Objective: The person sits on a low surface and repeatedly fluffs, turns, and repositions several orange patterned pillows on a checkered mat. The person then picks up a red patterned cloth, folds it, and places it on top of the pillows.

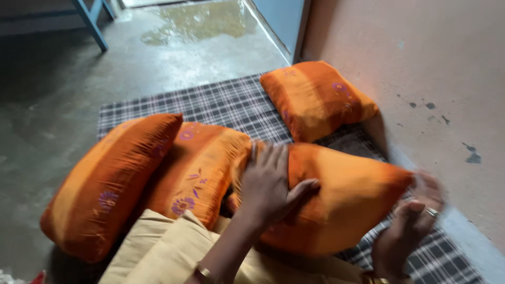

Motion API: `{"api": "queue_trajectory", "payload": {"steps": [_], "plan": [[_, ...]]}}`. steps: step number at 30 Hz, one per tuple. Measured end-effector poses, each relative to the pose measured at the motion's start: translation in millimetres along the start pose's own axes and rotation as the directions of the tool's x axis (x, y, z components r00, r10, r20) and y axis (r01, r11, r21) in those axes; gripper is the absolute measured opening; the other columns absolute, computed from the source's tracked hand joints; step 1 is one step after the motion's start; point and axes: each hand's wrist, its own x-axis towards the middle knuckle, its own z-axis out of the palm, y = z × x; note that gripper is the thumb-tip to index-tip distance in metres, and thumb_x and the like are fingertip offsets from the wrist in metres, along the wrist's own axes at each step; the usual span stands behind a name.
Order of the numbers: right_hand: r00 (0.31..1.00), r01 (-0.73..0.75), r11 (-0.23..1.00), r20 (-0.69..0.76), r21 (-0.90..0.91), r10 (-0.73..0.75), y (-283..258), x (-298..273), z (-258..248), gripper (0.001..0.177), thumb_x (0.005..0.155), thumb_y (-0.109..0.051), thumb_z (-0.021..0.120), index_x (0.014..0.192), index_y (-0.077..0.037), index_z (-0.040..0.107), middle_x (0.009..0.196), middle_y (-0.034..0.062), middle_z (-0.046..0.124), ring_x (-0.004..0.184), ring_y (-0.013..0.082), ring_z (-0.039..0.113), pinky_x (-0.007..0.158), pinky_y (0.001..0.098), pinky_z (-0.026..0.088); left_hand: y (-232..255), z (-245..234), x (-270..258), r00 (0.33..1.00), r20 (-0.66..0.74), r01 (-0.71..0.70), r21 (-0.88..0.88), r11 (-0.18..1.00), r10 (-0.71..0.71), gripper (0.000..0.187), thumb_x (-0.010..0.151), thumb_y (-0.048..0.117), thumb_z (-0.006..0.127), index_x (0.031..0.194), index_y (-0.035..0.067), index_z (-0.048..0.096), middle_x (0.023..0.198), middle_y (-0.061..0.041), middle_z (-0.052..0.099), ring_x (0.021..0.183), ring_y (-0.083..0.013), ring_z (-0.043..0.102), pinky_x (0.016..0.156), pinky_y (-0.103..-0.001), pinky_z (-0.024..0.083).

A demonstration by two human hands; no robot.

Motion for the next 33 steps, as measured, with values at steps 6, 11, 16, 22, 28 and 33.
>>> {"api": "queue_trajectory", "payload": {"steps": [6, 11, 16, 22, 28, 33], "plan": [[0.857, 0.495, 0.785, 0.357, -0.373, -0.371, -44.5, 4.8, 27.3, 0.057, 0.11, -0.052, 0.048, 0.126, 0.003, 0.051, 0.126, 0.0168, 0.053, 0.121, 0.0297, 0.049, 0.107, 0.0517, 0.034, -0.9, 11.3, -0.5, 0.991, 0.135, 0.014, 0.082, 0.997, -0.025, 0.103, 0.089, 0.081, 0.044, 0.139, -0.009, 0.053, 0.143, -0.024, 0.055, 0.141, -0.0389, 0.044, 0.124, -0.059, 0.013], [0.862, 0.467, 0.783, 0.408, -0.41, -0.3, -81.8, 9.4, 6.6, 0.052, 0.104, -0.046, 0.057, 0.126, 0.0, 0.054, 0.135, 0.0211, 0.052, 0.134, 0.039, 0.046, 0.117, 0.0633, 0.025, 5.4, 17.5, -4.0, 0.993, -0.051, -0.099, 0.09, 0.991, 0.104, 0.092, 0.094, 0.075, 0.043, 0.144, -0.001, 0.057, 0.148, -0.021, 0.056, 0.142, -0.0396, 0.046, 0.124, -0.056, 0.016], [0.751, 0.658, 0.599, 0.459, -0.457, -0.475, -78.5, 5.3, 8.6, 0.027, 0.102, -0.037, 0.055, 0.107, -0.01, 0.056, 0.123, 0.0205, 0.057, 0.141, 0.0509, 0.039, 0.123, 0.0638, 0.021, -3.4, 26.1, -0.9, 0.999, 0.029, -0.048, 0.082, 0.995, 0.046, 0.077, 0.096, 0.068, 0.049, 0.141, 0.007, 0.059, 0.146, -0.018, 0.056, 0.14, -0.0398, 0.045, 0.121, -0.056, 0.021], [0.961, 0.242, 0.943, 0.19, -0.227, -0.201, -87.9, 4.0, -13.8, 0.046, 0.107, -0.036, 0.047, 0.139, -0.002, 0.048, 0.144, 0.0251, 0.046, 0.142, 0.043, 0.044, 0.124, 0.0556, 0.035, 6.6, 24.6, -3.4, 0.997, 0.015, -0.071, 0.096, 0.993, 0.07, 0.072, 0.094, 0.064, 0.051, 0.138, 0.008, 0.061, 0.14, -0.019, 0.059, 0.135, -0.0391, 0.049, 0.114, -0.057, 0.027], [0.763, 0.543, 0.672, 0.63, -0.503, -0.145, -57.8, 13.1, 23.5, 0.048, 0.098, -0.033, 0.064, 0.131, 0.002, 0.059, 0.137, 0.0246, 0.057, 0.134, 0.0405, 0.051, 0.117, 0.0619, 0.032, 10.4, 27.1, -0.8, 0.997, 0.032, -0.076, 0.106, 0.991, 0.073, 0.067, 0.096, 0.061, 0.051, 0.137, 0.009, 0.062, 0.142, -0.019, 0.058, 0.136, -0.0369, 0.049, 0.112, -0.058, 0.03], [0.969, 0.084, 0.927, 0.247, -0.365, 0.01, -47.7, 2.9, -4.1, 0.05, 0.102, -0.037, 0.057, 0.135, 0.0, 0.05, 0.14, 0.0261, 0.055, 0.13, 0.0368, 0.056, 0.114, 0.0516, 0.041, 9.7, 25.5, -2.6, 0.999, 0.023, -0.042, 0.127, 0.991, 0.039, 0.067, 0.094, 0.062, 0.053, 0.131, 0.007, 0.065, 0.137, -0.017, 0.061, 0.131, -0.0367, 0.051, 0.111, -0.057, 0.031]]}}
